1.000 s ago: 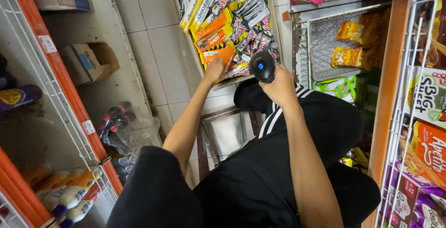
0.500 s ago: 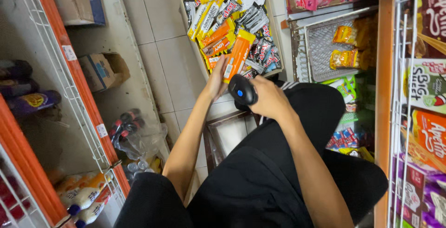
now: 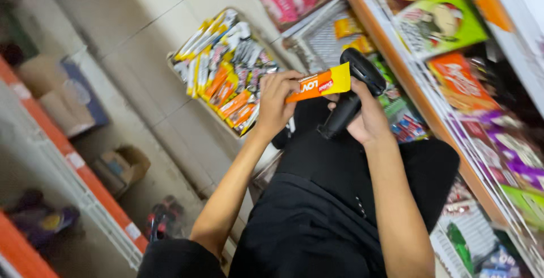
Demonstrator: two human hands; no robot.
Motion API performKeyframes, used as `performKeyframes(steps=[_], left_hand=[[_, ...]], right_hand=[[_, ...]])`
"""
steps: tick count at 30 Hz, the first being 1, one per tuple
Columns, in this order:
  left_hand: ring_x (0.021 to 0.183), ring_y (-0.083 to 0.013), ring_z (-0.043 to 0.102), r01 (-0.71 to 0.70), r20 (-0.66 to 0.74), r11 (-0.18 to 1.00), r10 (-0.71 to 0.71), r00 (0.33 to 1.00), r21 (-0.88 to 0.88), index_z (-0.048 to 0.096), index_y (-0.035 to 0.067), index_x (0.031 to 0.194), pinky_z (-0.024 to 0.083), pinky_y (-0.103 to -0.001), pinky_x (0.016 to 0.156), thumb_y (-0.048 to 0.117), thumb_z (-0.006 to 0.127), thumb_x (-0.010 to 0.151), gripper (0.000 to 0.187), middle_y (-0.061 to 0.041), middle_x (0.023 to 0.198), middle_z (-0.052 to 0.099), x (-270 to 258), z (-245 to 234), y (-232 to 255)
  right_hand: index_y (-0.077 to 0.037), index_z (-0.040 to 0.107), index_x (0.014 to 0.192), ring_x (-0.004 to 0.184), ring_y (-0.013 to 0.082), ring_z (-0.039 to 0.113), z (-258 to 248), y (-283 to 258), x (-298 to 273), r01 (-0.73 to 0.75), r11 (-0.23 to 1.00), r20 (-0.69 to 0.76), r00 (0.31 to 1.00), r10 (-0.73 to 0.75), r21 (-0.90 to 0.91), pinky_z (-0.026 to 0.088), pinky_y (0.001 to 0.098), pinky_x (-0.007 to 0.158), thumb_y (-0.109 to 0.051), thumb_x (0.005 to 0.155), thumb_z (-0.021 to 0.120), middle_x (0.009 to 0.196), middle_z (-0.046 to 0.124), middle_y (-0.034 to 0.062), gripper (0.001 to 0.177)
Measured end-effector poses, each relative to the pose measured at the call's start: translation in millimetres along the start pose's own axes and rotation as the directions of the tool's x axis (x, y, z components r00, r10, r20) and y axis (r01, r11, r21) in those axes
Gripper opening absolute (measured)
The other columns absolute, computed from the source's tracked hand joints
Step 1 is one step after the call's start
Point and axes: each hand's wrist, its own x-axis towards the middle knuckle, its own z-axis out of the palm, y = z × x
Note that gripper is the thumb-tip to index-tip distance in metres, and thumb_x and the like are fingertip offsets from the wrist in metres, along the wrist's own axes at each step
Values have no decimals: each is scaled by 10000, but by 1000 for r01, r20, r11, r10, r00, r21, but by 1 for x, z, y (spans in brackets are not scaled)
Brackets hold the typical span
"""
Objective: The person picks up grocery items from a basket on the floor, scans them with a handheld barcode scanner, and places them onto a supermarket shelf.
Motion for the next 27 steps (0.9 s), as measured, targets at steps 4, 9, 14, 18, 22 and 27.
performKeyframes(steps=[4, 9, 14, 18, 22, 27], left_hand=[[1199, -259, 601, -267, 152, 962, 255, 955, 61, 592, 101, 1035, 377, -464, 1087, -55, 702, 777, 321, -46, 1266, 666, 26, 22, 46], [1334, -310, 536, -408, 303, 910, 369, 879, 77, 598, 114, 1144, 364, -499, 1127, -15, 738, 755, 433, -72, 1361, 586, 42, 69, 107], [1365, -487, 386, -82, 126, 976, 57, 990, 200, 264, -9, 1494, 276, -540, 1151, 1, 770, 739, 909, -325, 1461, 378, 43, 121, 159], [1263, -303, 512, 477, 579, 677, -91, 810, -561, 113, 68, 1572, 426, -441, 1098, -75, 569, 906, 819, -230, 1407, 482, 19, 154, 209], [1186, -198, 591, 475, 696, 648, 120, 708, -595, 129, 115, 1544, 552, -336, 940, -18, 650, 972, 785, -161, 1263, 571, 1, 198, 277], [1057, -165, 647, 503, 727, 617, 171, 665, -606, 278, 94, 1490, 550, -283, 886, -30, 669, 947, 681, -139, 1243, 581, 33, 244, 303]], right_hand=[[-39, 612, 1244, 998, 253, 699, -25, -29, -45, 115, 958, -99, 991, -92, 261, 590, 420, 842, -281, 917, 724, 1123, 712, 120, 422], [-29, 611, 1218, 1092, 274, 680, -80, -51, -121, 363, 931, -37, 932, -361, 48, 573, 450, 1009, 7, 846, 772, 1127, 693, 108, 407], [-5, 626, 1219, 1017, 268, 671, -120, -39, -185, 597, 790, -371, 771, -517, 142, 575, 431, 940, 87, 820, 747, 1056, 675, 116, 427], [26, 632, 1193, 1025, 265, 695, -133, -42, -226, 697, 642, -572, 682, -455, 319, 553, 396, 900, 27, 844, 720, 1109, 710, 142, 359], [-39, 613, 1235, 1025, 235, 688, -128, -48, -247, 826, 521, -705, 501, -502, 215, 539, 391, 907, 25, 851, 698, 1102, 691, 107, 398], [-21, 618, 1270, 1094, 246, 670, -128, -66, -262, 852, 497, -676, 463, -573, 162, 533, 408, 977, 58, 881, 692, 1158, 681, 112, 404]])
